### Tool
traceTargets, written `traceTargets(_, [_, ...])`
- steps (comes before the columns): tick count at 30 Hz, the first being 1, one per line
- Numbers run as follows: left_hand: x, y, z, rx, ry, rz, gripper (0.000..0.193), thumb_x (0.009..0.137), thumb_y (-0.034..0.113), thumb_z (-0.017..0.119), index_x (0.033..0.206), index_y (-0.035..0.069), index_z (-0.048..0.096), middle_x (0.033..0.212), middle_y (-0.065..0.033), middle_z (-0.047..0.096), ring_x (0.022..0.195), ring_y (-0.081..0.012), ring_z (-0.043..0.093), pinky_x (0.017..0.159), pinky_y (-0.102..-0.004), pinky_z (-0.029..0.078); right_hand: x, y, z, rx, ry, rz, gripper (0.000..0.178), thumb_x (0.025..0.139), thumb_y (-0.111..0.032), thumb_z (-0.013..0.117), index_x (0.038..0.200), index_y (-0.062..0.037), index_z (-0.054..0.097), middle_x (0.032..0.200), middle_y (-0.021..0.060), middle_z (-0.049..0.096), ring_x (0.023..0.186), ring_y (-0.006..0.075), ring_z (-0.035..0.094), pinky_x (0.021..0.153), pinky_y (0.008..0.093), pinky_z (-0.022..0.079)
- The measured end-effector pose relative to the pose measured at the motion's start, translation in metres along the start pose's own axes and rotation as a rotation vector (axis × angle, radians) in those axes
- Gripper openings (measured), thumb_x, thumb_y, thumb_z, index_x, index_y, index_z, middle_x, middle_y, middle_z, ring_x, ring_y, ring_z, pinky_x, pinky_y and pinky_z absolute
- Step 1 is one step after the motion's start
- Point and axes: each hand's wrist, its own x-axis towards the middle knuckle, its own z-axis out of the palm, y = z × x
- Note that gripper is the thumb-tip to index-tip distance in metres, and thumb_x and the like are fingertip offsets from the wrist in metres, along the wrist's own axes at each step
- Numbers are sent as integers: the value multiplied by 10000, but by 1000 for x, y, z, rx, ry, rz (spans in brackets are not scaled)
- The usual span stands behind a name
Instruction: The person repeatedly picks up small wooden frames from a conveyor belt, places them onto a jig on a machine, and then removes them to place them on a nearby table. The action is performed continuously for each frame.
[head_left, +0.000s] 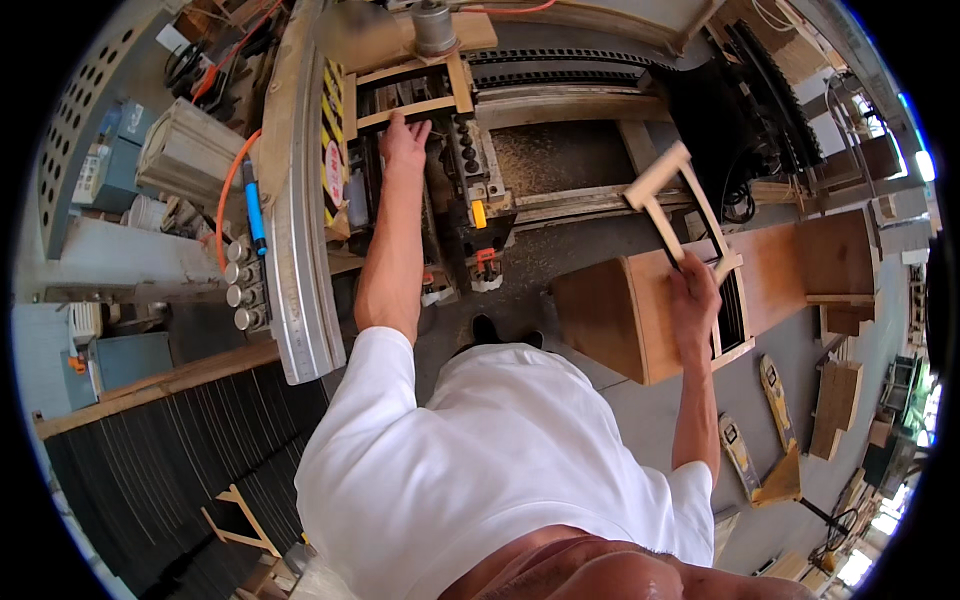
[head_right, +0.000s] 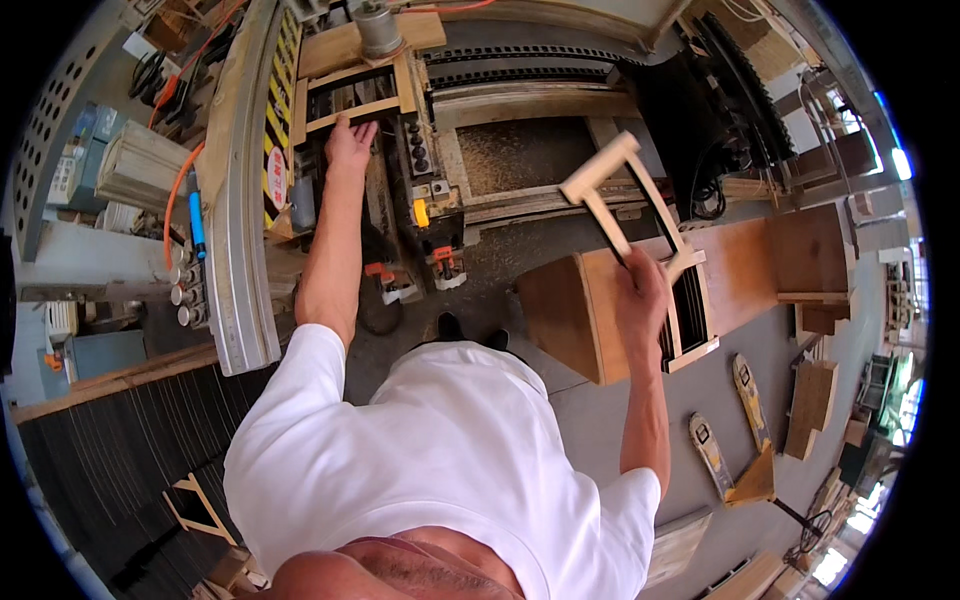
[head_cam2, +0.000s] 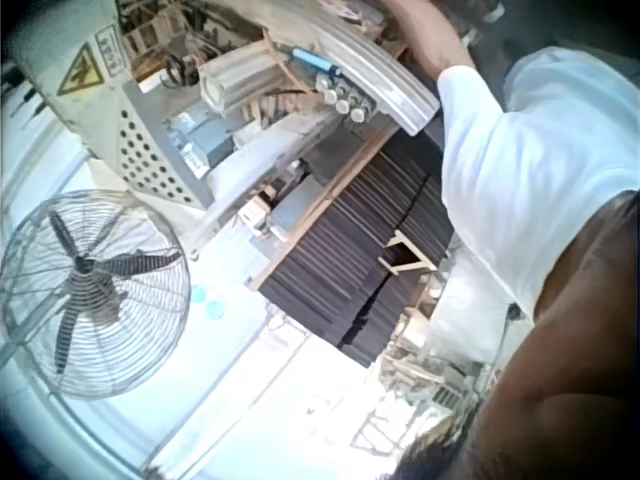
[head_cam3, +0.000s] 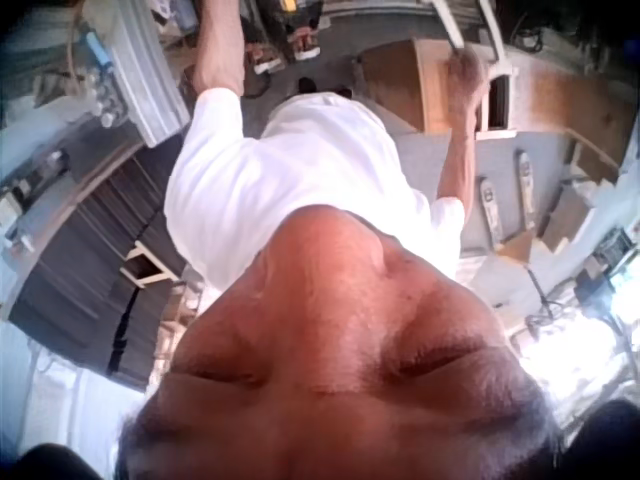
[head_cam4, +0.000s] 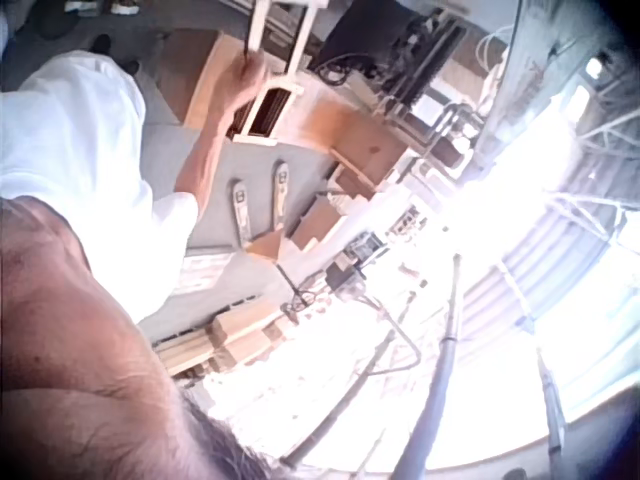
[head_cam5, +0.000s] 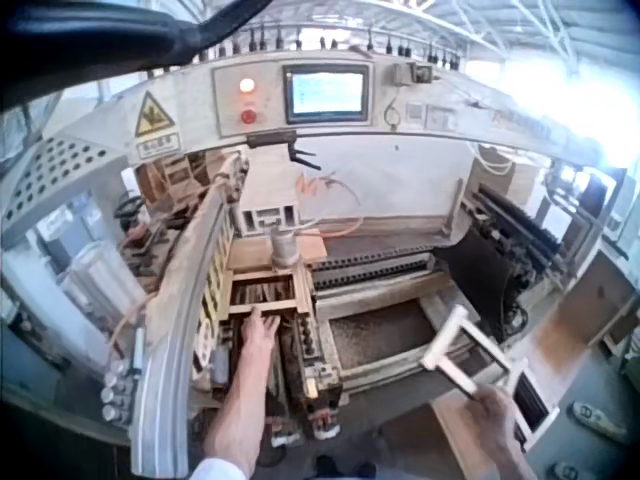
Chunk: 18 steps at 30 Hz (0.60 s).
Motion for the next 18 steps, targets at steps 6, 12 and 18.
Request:
traceTargets(6, [-73, -20, -46, -81, -49, -54, 424, 968, 200, 582, 1262, -61, 423, 1253, -219, 456, 1172, -359, 501, 1013, -507, 484, 77, -90, 122, 39, -219, -460, 248, 760, -32, 694, 999, -70, 638, 880, 92, 653, 878, 300, 613, 773, 392, 507])
traceTargets(12, [-119, -26, -85, -181, -252, -119, 198, 944, 136, 548, 1105, 20, 560, 1092, -111, 569, 1125, -287, 537, 1059, -468, 415, 113, -157, 248, 68, -446, -830, 156, 760, -98, 684, 900, -67, 623, 880, 80, 659, 916, 311, 597, 819, 420, 476])
traceTargets(18, [-119, -26, -89, -283, -362, -107, 196, 941, 159, 572, 1095, 38, 572, 1074, -82, 591, 1117, -265, 542, 1040, -461, 410, 117, -156, 284, -8, -635, -912, 276, 767, -132, 693, 1011, -87, 573, 922, 97, 669, 988, 319, 601, 865, 443, 453])
